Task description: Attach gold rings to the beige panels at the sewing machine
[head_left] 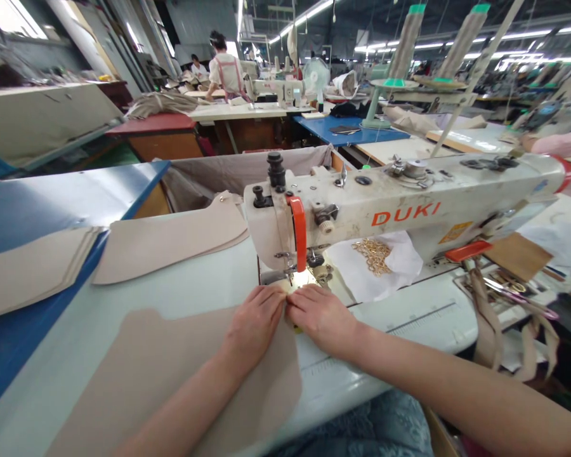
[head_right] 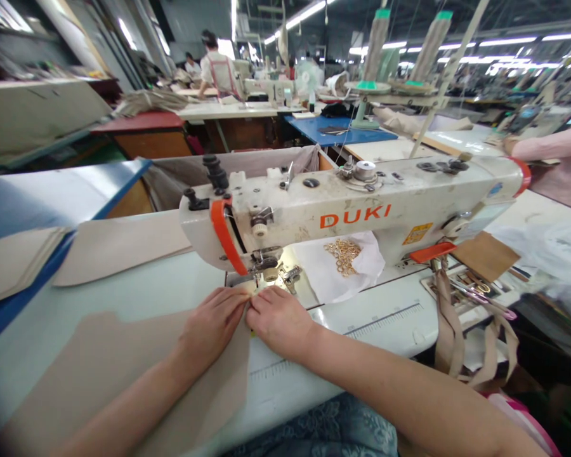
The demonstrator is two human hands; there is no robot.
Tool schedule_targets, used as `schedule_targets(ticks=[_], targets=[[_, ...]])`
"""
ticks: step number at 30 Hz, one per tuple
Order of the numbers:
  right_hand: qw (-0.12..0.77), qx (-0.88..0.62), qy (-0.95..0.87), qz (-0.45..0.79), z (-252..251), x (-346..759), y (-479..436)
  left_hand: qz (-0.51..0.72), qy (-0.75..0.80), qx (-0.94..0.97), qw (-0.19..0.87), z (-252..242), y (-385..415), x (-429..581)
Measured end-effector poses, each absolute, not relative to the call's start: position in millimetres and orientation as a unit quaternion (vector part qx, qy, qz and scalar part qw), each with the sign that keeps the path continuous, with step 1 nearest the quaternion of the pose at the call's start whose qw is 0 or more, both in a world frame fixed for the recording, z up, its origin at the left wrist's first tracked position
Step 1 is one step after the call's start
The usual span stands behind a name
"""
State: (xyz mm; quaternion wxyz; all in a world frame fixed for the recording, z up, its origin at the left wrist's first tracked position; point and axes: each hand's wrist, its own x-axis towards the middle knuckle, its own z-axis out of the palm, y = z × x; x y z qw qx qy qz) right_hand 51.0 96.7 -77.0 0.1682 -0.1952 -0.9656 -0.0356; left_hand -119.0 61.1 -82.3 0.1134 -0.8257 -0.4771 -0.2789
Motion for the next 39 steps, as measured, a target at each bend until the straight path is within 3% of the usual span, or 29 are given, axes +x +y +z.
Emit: schedule_targets(ticks=[39], targets=[[0.191, -0.234, -0.953, -0.026, -77, 54, 117, -0.315, -0.482, -0.813, 0.083, -86, 88, -120]])
